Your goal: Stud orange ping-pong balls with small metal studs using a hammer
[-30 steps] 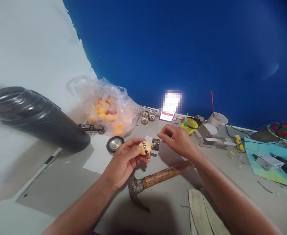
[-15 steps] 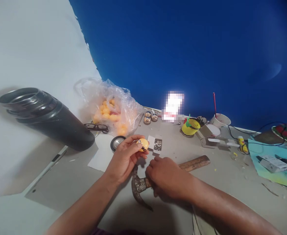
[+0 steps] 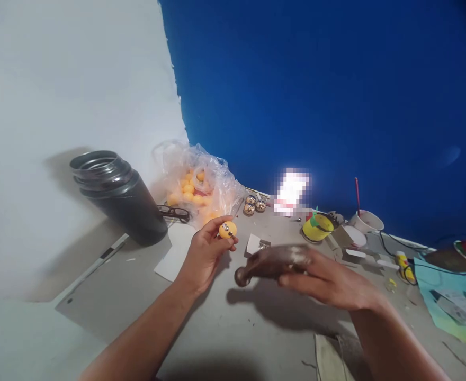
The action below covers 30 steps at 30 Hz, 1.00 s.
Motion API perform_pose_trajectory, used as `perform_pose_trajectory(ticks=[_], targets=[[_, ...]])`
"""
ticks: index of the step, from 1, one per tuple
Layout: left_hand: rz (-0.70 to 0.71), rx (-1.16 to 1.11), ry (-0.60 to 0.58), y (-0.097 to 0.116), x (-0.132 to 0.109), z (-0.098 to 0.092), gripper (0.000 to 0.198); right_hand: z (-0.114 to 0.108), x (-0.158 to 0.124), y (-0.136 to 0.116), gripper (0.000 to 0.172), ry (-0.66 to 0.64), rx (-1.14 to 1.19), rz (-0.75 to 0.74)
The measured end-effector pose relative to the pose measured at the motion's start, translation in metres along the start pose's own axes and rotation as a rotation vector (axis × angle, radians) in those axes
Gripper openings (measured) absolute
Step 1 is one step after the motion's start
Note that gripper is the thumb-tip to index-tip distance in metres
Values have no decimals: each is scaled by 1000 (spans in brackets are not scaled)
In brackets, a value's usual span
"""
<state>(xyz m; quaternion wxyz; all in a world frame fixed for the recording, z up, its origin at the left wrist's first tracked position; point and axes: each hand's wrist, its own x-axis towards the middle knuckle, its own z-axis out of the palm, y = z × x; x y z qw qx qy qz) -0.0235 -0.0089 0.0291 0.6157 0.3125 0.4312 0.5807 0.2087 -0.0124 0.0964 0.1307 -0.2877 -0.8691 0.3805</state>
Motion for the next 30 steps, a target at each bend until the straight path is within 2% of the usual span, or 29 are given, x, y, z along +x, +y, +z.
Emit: perform_pose_trajectory(ticks=[3,5,6,10,15,17,20,24,26,29,30], targets=[[22,112,-12,-4,-2,3,50,-2,-4,-1,34,401,61,43],[26,154,-19,-7,-3,5,51,7,0,3,34,567,22,80],[32,176,-20,-8,-4,6,51,12,3,5,34,579,-9,91],[80,267,-31,-9,-4,6,46,21,13,7,34,493,-137,133],[137,321,-50,-10,-4,4,43,21,11,0,36,619,-246,83],[156,326,-73,-11,-4,3,40,21,10,-1,36,566,-252,122],[79,280,-99,-11,-3,4,45,17,7,-3,33,513,-223,184],[53,236,-59,-11,-3,5,48,13,5,-9,34,646,-214,94],[52,243,-61,-11,-4,6,47,14,6,-9,34,603,-207,111],[1,261,-54,-10,-3,6,50,14,8,-3,32,465,-203,190],[-6,263,-44,-10,-3,5,51,13,8,-1,32,465,-201,201]])
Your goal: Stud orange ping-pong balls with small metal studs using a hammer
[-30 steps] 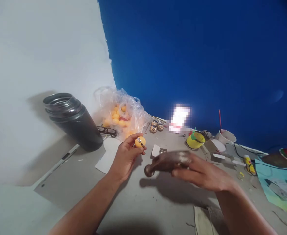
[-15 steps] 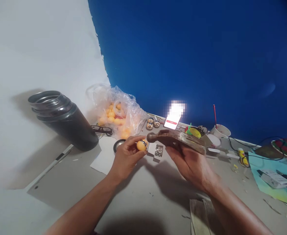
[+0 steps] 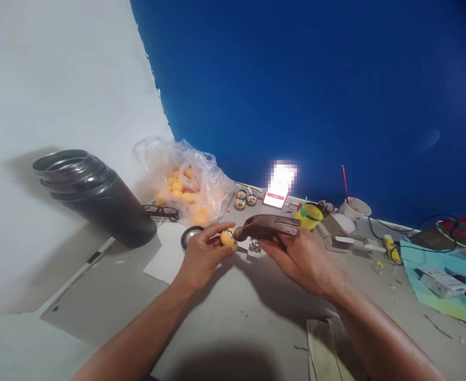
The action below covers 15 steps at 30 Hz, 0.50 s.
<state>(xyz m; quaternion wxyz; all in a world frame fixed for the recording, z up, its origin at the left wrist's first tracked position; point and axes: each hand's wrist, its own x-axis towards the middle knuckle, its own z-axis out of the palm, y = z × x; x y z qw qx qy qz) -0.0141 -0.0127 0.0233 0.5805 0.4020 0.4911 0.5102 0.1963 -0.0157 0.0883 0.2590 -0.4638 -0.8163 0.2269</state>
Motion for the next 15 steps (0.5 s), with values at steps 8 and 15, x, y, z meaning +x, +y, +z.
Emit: perform_pose_trajectory(ticks=[8,15], targets=[[115,15,52,7,-2,-4,47,-4,-3,5,18,-177,-67,-41],[231,43,49,16,-9,-9,36,47,-8,-2,16,-419,-317,8]])
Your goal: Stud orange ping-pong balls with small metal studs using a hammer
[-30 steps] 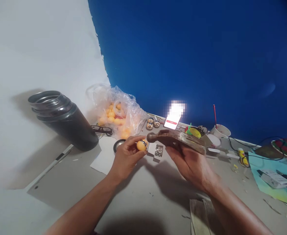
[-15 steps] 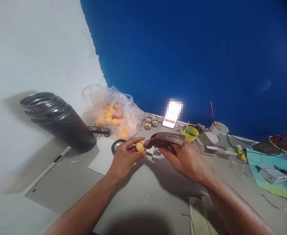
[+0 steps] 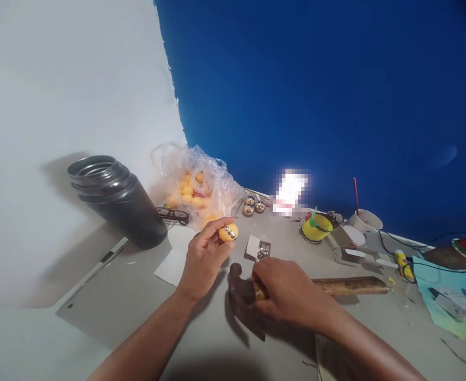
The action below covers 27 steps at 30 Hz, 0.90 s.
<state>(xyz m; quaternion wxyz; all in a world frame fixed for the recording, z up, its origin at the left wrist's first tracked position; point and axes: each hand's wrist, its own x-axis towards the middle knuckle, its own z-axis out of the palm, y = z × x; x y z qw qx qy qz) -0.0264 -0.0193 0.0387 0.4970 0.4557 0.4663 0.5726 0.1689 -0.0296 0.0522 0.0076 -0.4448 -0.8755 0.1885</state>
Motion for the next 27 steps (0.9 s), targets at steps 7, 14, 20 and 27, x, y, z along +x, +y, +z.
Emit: perform_pose_trajectory(ticks=[7,14,20,27], targets=[[30,-56,15,-11,2,-6,29,29,17,-14,31,-123,-70,57],[-79,-270,-8,-18,12,-7,26,25,16,-16,43,-219,-108,-26],[-232,-383,-49,-16,13,3,38,3,22,18,24,65,-183,229],[-270,-363,-131,-15,10,11,43,17,41,52,19,65,-233,331]])
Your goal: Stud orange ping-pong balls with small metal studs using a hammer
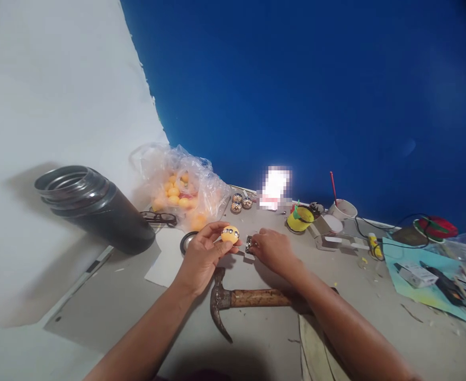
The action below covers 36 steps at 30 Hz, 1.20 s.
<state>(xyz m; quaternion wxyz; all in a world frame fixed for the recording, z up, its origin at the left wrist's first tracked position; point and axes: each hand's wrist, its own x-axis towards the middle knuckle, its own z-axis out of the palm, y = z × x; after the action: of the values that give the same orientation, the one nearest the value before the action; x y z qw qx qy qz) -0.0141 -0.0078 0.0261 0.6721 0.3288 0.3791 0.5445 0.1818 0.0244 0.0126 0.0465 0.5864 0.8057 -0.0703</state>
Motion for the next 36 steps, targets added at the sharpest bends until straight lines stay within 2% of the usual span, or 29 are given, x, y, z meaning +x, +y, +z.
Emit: perform_pose_trajectory(ticks=[9,14,16,26,31,36], targets=[[-10,115,21,-7,5,8,42,7,6,-5,24,-10,14,5],[179,476,61,-7,1,9,36,11,9,-6,24,-17,4,3],[224,541,56,-7,-1,9,35,12,9,-6,25,-18,-1,2],[184,432,61,-18,4,-1,38,5,0,-4,22,25,55,-41],[143,404,70,-15,1,2,39,5,1,-4,17,67,130,-23],[45,272,88,-11,2,5,41,6,2,-4,13,66,239,-39]])
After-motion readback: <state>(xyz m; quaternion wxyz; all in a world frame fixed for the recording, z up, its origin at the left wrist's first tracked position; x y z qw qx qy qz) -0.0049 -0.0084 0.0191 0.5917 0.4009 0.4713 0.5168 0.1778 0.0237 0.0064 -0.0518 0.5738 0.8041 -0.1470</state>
